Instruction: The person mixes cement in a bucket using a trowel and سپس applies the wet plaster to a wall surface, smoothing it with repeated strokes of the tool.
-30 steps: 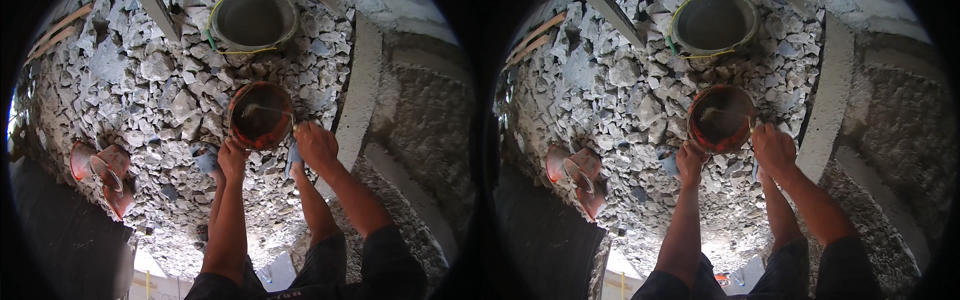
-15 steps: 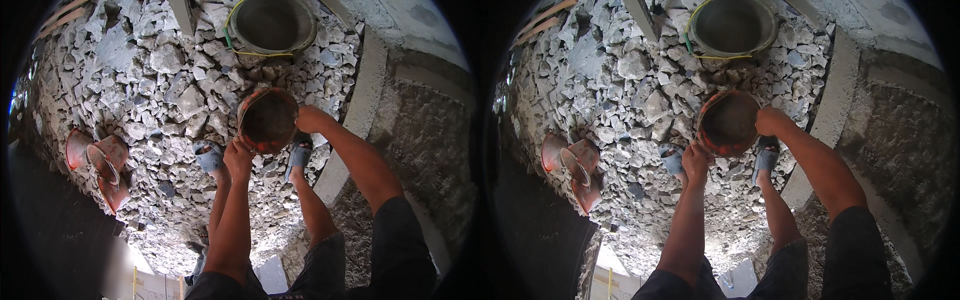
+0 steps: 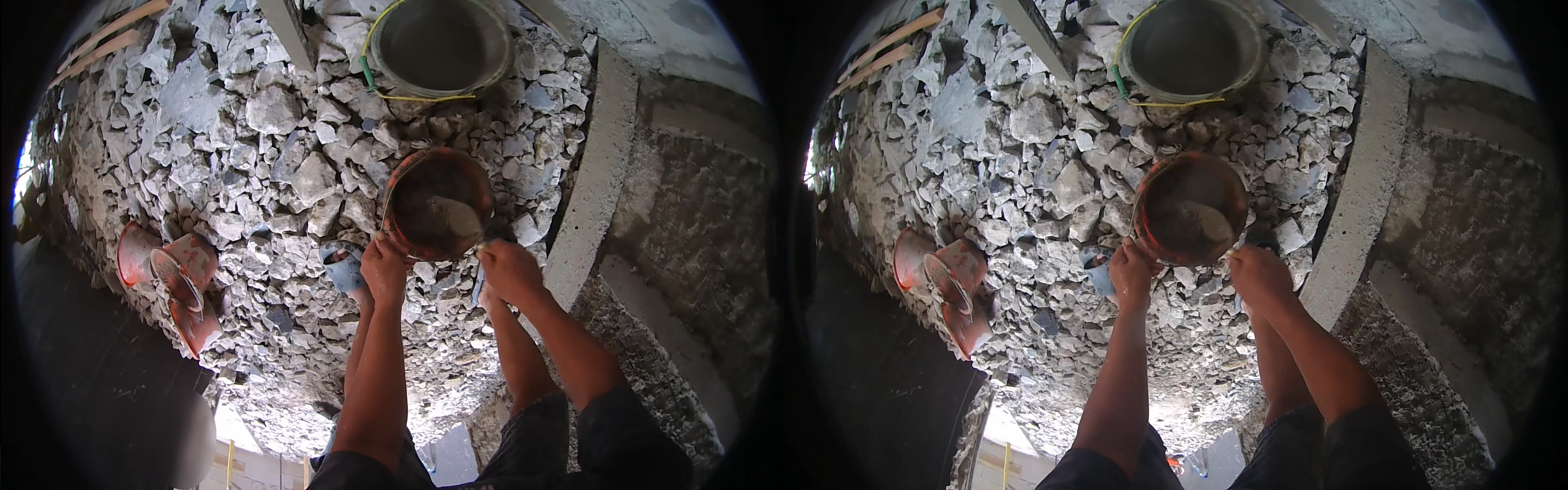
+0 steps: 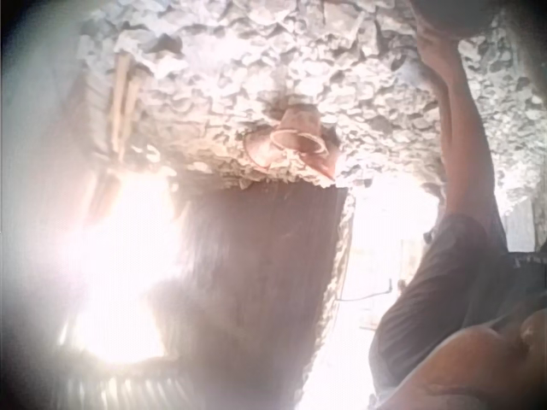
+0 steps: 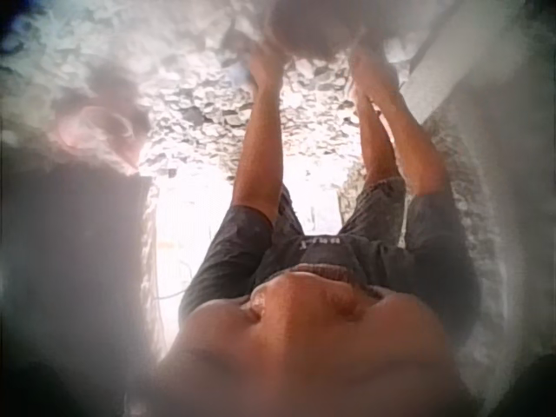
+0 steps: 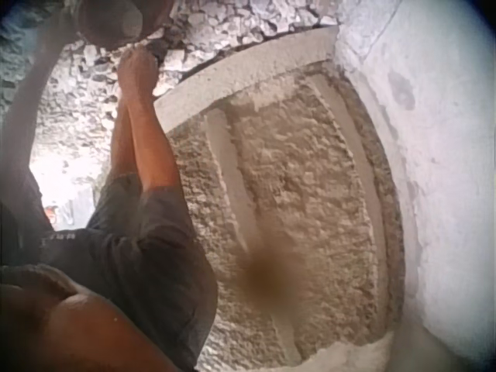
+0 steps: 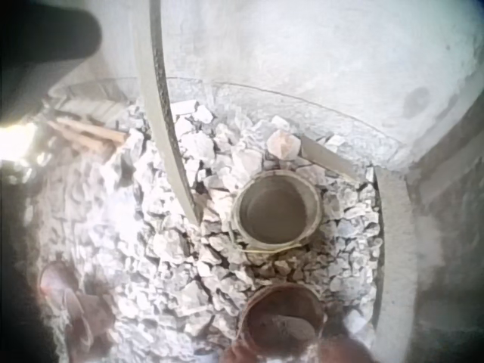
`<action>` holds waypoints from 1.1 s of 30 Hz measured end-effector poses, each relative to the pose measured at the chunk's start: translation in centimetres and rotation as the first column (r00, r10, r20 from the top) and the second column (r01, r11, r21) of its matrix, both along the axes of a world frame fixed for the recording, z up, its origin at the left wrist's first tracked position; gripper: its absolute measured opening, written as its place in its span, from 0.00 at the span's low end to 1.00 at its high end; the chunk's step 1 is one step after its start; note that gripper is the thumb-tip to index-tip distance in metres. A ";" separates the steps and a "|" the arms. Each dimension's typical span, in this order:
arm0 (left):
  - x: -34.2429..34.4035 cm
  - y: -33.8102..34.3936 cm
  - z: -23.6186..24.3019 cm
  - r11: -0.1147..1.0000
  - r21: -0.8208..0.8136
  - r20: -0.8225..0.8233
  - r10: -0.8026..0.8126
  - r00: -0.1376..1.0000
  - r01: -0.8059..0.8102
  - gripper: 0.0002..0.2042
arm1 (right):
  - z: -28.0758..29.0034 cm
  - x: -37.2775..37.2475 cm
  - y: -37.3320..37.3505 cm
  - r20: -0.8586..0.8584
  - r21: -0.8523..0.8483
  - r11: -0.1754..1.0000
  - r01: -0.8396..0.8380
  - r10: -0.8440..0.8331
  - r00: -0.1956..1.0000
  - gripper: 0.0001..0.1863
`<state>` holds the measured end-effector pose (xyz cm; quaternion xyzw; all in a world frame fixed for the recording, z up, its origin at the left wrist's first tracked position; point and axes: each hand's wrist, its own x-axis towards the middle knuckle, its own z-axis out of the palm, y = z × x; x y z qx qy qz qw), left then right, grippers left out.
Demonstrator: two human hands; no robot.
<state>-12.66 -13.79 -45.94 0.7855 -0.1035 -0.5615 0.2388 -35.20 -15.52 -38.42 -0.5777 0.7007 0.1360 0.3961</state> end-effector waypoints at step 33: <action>1.3 -0.7 -1.1 0.999 0.003 -0.049 0.055 0.997 -0.055 0.26 | -23.0 -2.4 -37.1 0.620 0.765 0.637 0.090 -0.767 0.163 0.18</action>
